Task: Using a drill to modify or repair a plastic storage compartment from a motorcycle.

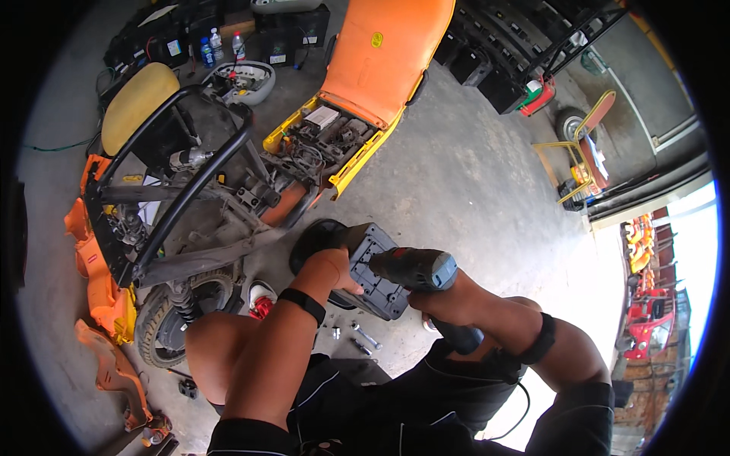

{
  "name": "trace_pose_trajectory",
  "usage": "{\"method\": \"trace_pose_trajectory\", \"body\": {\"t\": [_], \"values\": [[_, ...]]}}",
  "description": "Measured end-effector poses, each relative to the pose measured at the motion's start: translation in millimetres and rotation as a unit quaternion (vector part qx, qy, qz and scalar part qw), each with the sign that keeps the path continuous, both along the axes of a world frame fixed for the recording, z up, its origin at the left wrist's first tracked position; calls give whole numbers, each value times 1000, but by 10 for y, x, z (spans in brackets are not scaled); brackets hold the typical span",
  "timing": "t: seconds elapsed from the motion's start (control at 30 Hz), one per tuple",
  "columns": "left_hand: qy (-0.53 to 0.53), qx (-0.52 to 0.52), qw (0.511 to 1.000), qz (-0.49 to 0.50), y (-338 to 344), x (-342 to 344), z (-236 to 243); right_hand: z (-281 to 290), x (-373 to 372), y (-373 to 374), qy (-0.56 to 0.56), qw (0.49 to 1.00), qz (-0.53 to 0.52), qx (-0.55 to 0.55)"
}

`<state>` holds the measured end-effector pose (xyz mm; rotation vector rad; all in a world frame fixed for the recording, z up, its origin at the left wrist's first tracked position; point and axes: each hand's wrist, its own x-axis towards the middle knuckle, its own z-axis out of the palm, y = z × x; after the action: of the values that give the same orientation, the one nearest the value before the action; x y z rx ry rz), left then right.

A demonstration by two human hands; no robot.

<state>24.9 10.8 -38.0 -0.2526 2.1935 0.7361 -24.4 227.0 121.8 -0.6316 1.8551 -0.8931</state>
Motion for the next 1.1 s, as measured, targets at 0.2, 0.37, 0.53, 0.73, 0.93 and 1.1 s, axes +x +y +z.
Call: {"method": "trace_pose_trajectory", "body": {"t": [0.2,0.37,0.53,0.73,0.93,1.1], "values": [[17,-18,1000,5,57,29,104,7,-37,28,-23,1000,-3,-12],[-1,-16,1000,14,18,46,139,50,-91,-17,-43,999,25,23],[23,-47,999,14,92,4,27,93,-111,13,-50,998,18,24],[6,-12,1000,5,12,-1,-97,94,-110,-78,-64,994,11,91],[7,-9,1000,12,44,5,-61,84,-49,-10,-45,998,34,8],[5,-13,1000,9,64,4,-30,15,-27,18,-8,1000,20,-3]]}}
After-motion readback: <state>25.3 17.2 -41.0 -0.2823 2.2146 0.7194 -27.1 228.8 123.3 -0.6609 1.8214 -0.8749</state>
